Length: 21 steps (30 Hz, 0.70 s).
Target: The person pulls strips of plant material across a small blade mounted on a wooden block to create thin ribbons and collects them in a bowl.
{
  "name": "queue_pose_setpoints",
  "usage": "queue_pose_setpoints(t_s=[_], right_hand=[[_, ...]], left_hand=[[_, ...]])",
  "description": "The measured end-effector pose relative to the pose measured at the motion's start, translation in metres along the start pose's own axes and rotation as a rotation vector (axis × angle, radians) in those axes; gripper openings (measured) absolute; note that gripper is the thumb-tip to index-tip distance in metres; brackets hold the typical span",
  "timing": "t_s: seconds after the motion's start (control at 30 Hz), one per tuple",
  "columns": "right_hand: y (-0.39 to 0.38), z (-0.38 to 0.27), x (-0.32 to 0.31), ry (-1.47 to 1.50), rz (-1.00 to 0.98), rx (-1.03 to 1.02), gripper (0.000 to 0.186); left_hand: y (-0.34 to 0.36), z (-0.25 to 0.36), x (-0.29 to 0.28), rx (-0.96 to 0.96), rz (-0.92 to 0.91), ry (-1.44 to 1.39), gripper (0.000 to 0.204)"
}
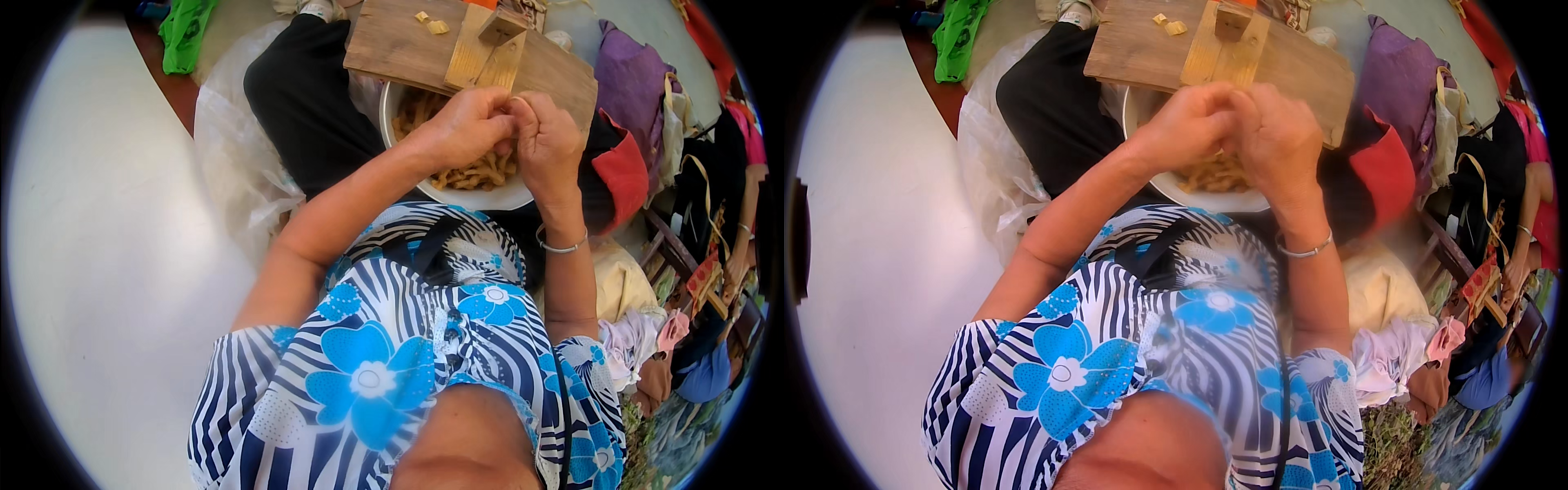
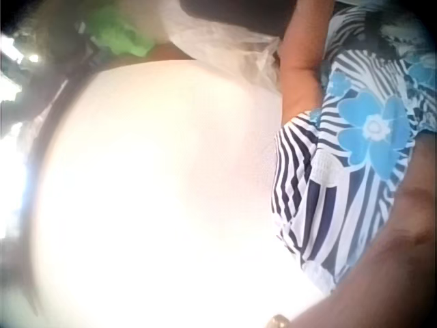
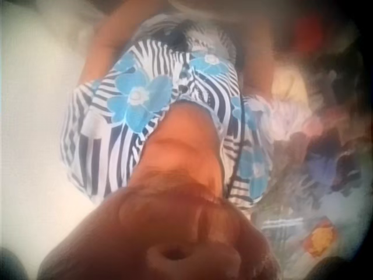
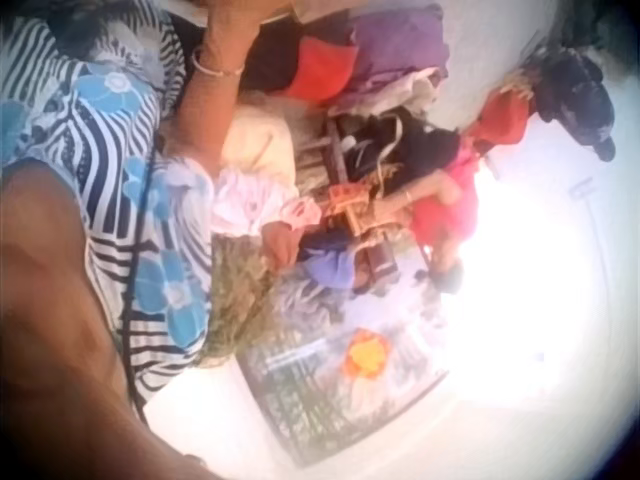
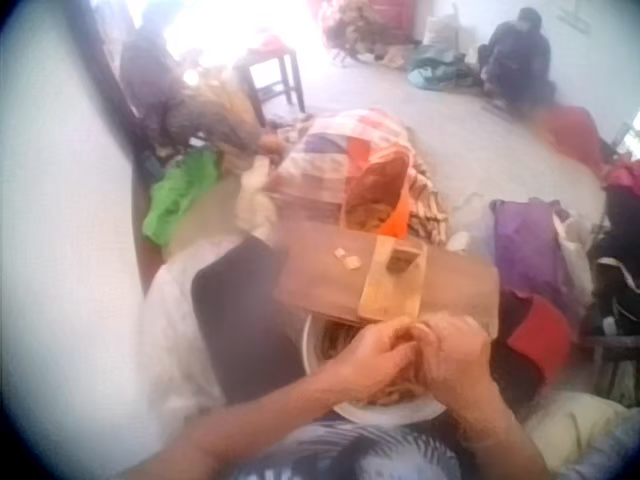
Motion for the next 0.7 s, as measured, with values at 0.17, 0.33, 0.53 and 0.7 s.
queue_pose_setpoints(t_s=[0.17,0.33,0.53,0.7], right_hand=[[-0.03,0.015,-0.009,0.158,-0.205,0.283,0.021],[-0.028,-0.065,-0.072,0.798,-0.685,0.077,0.019],[-0.017,-0.063,-0.075,1.205,-0.072,0.117,0.026],[-0.023,-0.003,-0.003,0.429,0.157,0.241,0.026]], left_hand=[[-0.014,0.01,-0.018,-0.004,-0.062,0.366,0.015],[-0.04,0.068,0.003,0.236,-0.327,0.345,0.021],[-0.045,0.075,0.033,0.361,-0.222,-0.085,0.023],[-0.013,0.009,0.032,0.164,-0.011,-0.144,0.024]])
Point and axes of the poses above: each hand's wrist, its own y-axis towards the middle knuckle, its own x-axis out of the palm, z = x × y, the point moved 1 cm from there along y, towards the middle knuckle, and after that the axes turned 2 degrees about -y, right-handed, at the moved point
